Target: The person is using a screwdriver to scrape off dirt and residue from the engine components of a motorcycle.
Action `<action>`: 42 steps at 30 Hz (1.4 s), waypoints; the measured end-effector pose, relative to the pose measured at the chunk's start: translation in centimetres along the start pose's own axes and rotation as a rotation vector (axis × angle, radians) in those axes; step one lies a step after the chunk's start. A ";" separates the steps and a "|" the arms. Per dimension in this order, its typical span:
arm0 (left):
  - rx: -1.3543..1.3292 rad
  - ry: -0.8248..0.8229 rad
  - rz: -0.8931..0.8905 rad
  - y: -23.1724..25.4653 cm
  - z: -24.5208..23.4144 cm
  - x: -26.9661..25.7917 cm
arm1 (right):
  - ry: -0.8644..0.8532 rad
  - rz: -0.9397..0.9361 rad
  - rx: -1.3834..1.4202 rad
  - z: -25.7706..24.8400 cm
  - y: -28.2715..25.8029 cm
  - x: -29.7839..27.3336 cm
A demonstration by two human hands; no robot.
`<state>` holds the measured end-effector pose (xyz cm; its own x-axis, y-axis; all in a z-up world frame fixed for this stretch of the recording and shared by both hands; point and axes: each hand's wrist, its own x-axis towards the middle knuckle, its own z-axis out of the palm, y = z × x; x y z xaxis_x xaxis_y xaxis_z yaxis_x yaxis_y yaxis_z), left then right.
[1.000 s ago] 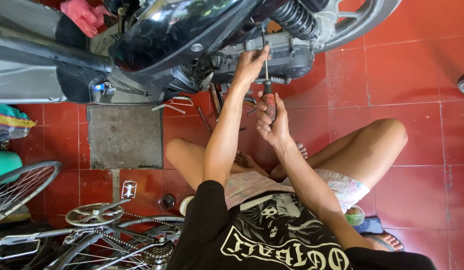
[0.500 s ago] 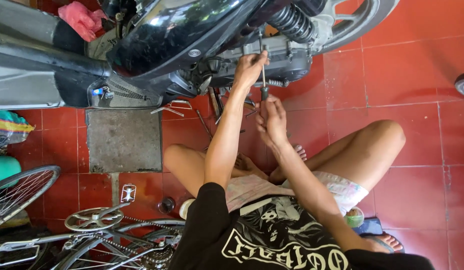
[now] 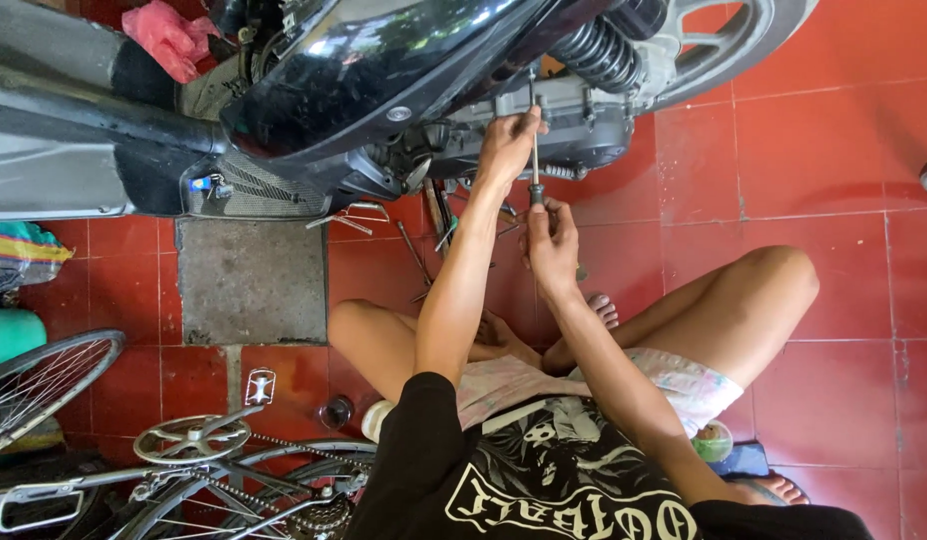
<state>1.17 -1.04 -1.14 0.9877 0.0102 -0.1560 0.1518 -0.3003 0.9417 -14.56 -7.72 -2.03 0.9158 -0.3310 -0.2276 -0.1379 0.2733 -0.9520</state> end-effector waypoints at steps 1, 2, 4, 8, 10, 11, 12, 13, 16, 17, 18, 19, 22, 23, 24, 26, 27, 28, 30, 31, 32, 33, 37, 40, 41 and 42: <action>-0.005 -0.006 -0.008 0.3 -0.2 -0.3 | -0.041 0.130 0.190 0.3 -1.3 -0.3; -0.009 -0.012 -0.015 0.6 -0.4 -0.6 | -0.082 0.261 0.380 0.7 -2.5 -0.5; -0.055 -0.051 -0.022 1.8 -0.9 -0.4 | -0.226 0.469 0.838 -0.1 -1.1 0.6; -0.118 -0.085 -0.097 1.6 -1.1 -0.3 | -0.415 0.669 1.216 -0.5 -0.4 0.8; -0.095 -0.053 -0.090 1.1 -0.7 0.5 | -0.313 0.587 0.916 0.7 -1.5 0.4; -0.071 -0.027 -0.091 0.6 -0.3 0.5 | -0.202 0.504 0.618 1.0 -1.9 0.0; -0.072 -0.032 -0.096 0.4 -0.1 -0.1 | -0.196 0.506 0.617 0.5 -2.3 -1.0; -0.068 -0.012 -0.036 0.6 0.0 -0.1 | -0.125 0.304 0.344 0.3 -2.8 -1.3; -0.060 0.011 0.033 1.5 -0.1 -0.1 | -0.070 0.072 0.078 -0.2 -2.7 -0.4; -0.047 0.007 0.037 1.6 -0.2 -0.5 | -0.082 0.050 0.089 -0.4 -2.2 -0.2; -0.047 0.003 0.031 1.2 -0.3 -1.0 | -0.079 0.056 0.087 -0.9 -1.6 -0.5; -0.126 -0.038 -0.022 1.3 -0.4 -0.8 | -0.174 0.275 0.518 -1.2 -1.3 0.0; -0.159 -0.124 -0.119 2.9 -0.9 -0.7 | -0.425 0.611 1.251 -2.1 0.2 1.2; -0.116 -0.165 -0.155 3.7 -1.2 -0.7 | -0.591 0.713 1.553 -2.4 0.8 1.5; -0.112 -0.165 -0.160 3.0 -1.0 -0.6 | -0.588 0.716 1.557 -2.0 0.7 1.0; -0.051 -0.060 -0.176 2.5 -0.3 0.3 | -0.429 0.597 1.021 -1.4 -0.2 1.0; -0.050 -0.063 -0.175 2.7 -0.2 -0.1 | -0.427 0.594 1.023 -1.0 -2.1 0.0; -0.030 -0.044 -0.204 3.0 -0.2 -0.4 | -0.270 0.472 0.681 -0.5 -4.0 -1.1; -0.009 -0.018 -0.215 3.7 -0.3 0.1 | -0.125 0.332 0.346 0.1 -5.3 -1.4; -0.010 -0.017 -0.225 3.6 -0.2 0.0 | -0.085 0.139 0.025 -0.2 -4.5 -1.7; -0.010 -0.017 -0.234 3.4 -0.1 -0.1 | -0.042 -0.055 -0.294 -0.5 -3.6 -1.9; -0.012 -0.018 -0.238 2.9 -0.1 0.0 | -0.042 -0.051 -0.297 -0.2 -3.6 -1.7; -0.144 -0.131 -0.150 2.4 -1.0 0.0 | -0.167 0.311 0.446 -0.8 -2.3 -0.2; -0.137 -0.197 -0.149 3.4 -1.5 -0.9 | -0.419 0.631 1.188 -2.3 -0.5 0.4; -0.036 -0.198 -0.135 4.3 -1.6 -0.8 | -0.566 0.670 1.506 -2.5 -0.1 0.9; -0.036 -0.199 -0.136 3.5 -1.2 -0.2 | -0.564 0.669 1.507 -1.9 -0.7 0.7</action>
<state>1.52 -0.99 2.55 0.9318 -0.1415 -0.3342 0.2873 -0.2751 0.9175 -14.57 -9.88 -1.95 0.9053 0.4200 -0.0637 -0.3735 0.8584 0.3516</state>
